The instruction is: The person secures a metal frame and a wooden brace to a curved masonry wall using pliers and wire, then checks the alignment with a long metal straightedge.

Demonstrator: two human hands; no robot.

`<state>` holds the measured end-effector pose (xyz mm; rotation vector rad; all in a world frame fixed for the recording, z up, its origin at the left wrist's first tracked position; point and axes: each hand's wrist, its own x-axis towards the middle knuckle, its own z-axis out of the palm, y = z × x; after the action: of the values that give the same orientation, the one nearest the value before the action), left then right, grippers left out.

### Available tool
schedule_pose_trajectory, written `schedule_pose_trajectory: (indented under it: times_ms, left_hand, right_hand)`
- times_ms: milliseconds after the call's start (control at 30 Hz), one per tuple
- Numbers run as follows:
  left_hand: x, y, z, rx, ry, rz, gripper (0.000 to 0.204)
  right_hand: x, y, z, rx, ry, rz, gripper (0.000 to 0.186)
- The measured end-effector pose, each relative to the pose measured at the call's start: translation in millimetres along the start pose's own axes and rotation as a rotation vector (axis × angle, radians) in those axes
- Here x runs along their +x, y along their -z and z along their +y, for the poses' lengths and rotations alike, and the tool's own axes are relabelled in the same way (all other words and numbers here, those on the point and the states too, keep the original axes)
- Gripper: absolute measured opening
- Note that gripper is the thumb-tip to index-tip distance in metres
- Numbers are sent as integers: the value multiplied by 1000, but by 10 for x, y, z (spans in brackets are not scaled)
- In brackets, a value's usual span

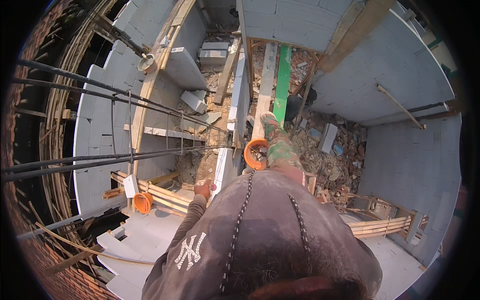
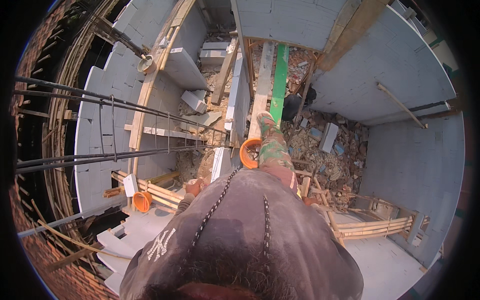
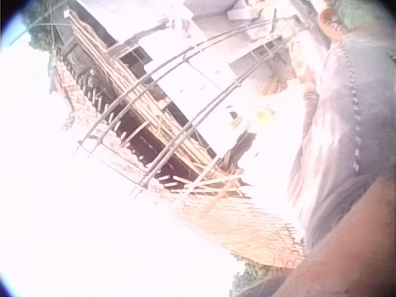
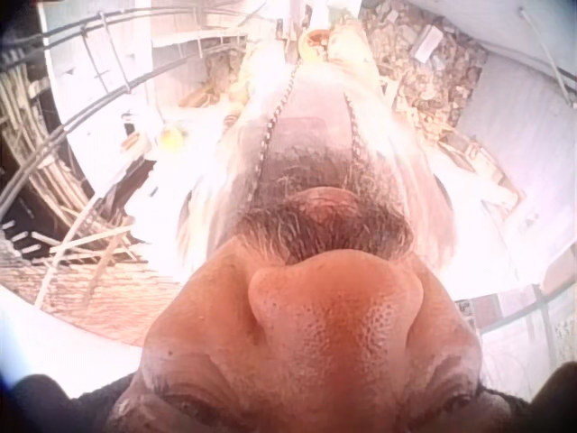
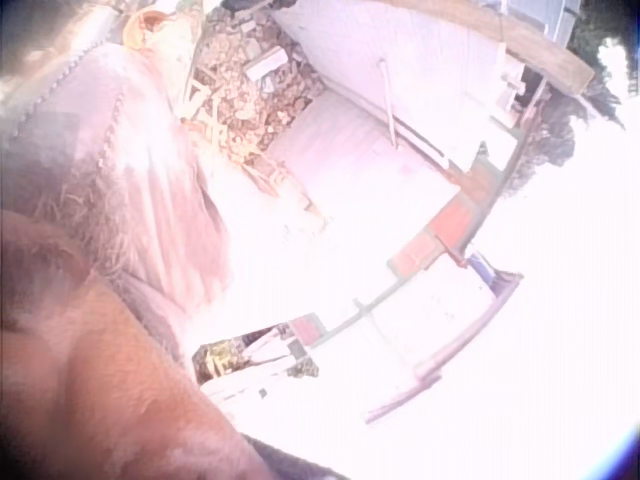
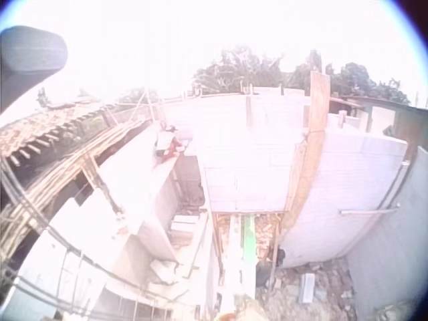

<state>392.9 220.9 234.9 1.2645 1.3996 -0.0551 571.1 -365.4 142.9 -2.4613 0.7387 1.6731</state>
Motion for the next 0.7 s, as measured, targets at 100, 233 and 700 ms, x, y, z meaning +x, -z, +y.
schedule_pose_trajectory:
  times_ms: [100, 233, 700]
  left_hand:
    - [-119, -144, 164, -21, -58, 99, 39]
    - [-115, -392, 850, 46, -87, 175, 53]
    - [388, -755, 700, -88, -61, 661, 36]
  right_hand:
    - [557, 189, 42, -278, 398, -36, 59]
    - [1021, 164, -233, -567, 507, -106, 53]
    - [800, 2709, -2621, 271, 414, 289, 55]
